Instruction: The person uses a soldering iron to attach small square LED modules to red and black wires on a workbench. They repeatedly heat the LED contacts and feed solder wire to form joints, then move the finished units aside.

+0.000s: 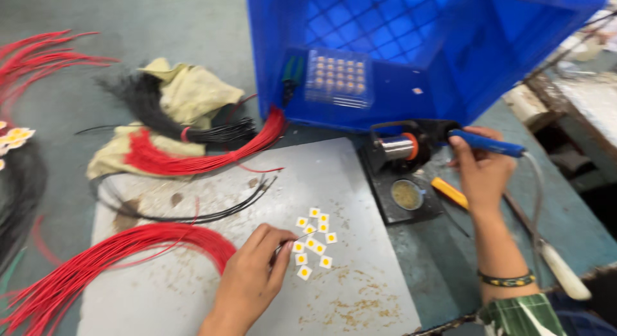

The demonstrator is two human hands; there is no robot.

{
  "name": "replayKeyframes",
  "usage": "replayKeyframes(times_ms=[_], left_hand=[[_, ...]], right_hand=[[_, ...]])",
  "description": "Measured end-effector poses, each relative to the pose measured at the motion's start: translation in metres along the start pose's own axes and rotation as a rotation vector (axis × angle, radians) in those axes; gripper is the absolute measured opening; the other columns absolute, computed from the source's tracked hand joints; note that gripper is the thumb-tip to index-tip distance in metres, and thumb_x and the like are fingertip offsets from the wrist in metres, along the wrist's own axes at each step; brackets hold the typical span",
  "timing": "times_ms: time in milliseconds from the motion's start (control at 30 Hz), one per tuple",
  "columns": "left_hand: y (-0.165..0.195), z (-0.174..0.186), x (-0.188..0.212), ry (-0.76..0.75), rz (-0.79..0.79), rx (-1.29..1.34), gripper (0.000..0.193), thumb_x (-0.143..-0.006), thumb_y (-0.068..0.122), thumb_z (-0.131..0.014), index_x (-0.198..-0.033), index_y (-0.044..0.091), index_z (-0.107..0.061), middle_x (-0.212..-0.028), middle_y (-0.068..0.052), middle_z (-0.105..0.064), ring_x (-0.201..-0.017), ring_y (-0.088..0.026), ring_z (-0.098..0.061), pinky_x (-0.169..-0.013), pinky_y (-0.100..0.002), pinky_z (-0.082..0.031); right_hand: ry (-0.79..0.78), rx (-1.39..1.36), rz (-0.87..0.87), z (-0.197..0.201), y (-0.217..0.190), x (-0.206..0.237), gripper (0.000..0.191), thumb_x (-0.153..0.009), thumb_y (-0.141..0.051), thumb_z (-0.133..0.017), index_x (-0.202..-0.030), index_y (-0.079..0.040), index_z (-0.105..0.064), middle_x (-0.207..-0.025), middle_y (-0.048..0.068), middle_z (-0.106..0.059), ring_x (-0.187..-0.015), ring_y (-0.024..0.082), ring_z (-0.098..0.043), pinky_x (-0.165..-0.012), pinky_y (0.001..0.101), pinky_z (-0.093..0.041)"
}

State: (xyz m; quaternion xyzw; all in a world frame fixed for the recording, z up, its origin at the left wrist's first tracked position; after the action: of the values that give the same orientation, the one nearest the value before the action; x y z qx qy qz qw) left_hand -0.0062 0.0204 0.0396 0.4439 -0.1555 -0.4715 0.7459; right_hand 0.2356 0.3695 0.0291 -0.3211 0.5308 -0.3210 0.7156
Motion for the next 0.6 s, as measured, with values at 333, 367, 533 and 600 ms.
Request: replayKeyframes(times_ms=[333,367,533,600], left_hand=[[-0.002,0.008,0.001,0.116,-0.082,-0.060,0.010,-0.089,0.021,-0.075,-0.094,0.012,-0.076,-0.087,-0.003,-0.064,-0.071,-0.024,-0.068,-0.060,-0.037,-0.052],[-0.003,0.007,0.001,0.116,-0.072,-0.065,0.011,-0.089,0.022,-0.075,-0.094,0.012,-0.076,-0.087,-0.003,-0.064,-0.071,-0.024,-0.068,-0.060,-0.037,-0.052],[-0.004,0.011,-0.004,0.133,-0.034,-0.066,0.012,-0.088,0.021,-0.074,-0.098,0.014,-0.078,-0.087,-0.002,-0.066,-0.068,-0.022,-0.068,-0.060,-0.036,-0.053],[-0.006,0.012,-0.007,0.101,0.058,-0.060,0.013,-0.088,0.023,-0.074,-0.098,0.016,-0.078,-0.088,-0.001,-0.066,-0.062,-0.022,-0.066,-0.059,-0.036,-0.053]], right_hand=[[0.095,-0.036,-0.045,0.068,-0.027,0.023,0.024,-0.122,-0.020,-0.068,-0.118,0.001,-0.056,-0.081,0.008,-0.062,-0.064,0.013,-0.062,-0.058,0.0244,-0.050],[0.085,-0.063,-0.016,0.077,-0.038,0.030,0.024,-0.121,-0.020,-0.068,-0.118,0.001,-0.055,-0.081,0.008,-0.062,-0.063,0.013,-0.062,-0.057,0.0245,-0.050],[-0.001,-0.228,0.118,0.069,-0.089,0.046,0.025,-0.117,-0.021,-0.066,-0.115,0.001,-0.054,-0.083,0.010,-0.061,-0.061,0.014,-0.062,-0.054,0.0250,-0.051],[-0.014,-0.290,0.132,0.045,-0.099,0.046,0.025,-0.116,-0.021,-0.066,-0.114,0.001,-0.054,-0.084,0.010,-0.061,-0.060,0.014,-0.062,-0.053,0.0251,-0.052]])
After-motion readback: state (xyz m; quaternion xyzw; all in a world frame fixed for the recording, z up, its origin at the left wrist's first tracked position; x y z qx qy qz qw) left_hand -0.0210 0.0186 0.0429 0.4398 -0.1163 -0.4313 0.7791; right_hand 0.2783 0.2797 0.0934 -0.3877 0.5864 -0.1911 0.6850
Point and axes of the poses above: each hand's wrist, its own x-axis away from the middle knuckle, its own z-axis out of the back of the hand, y = z × x, the point moved 2 cm from there along -x, towards the middle knuckle
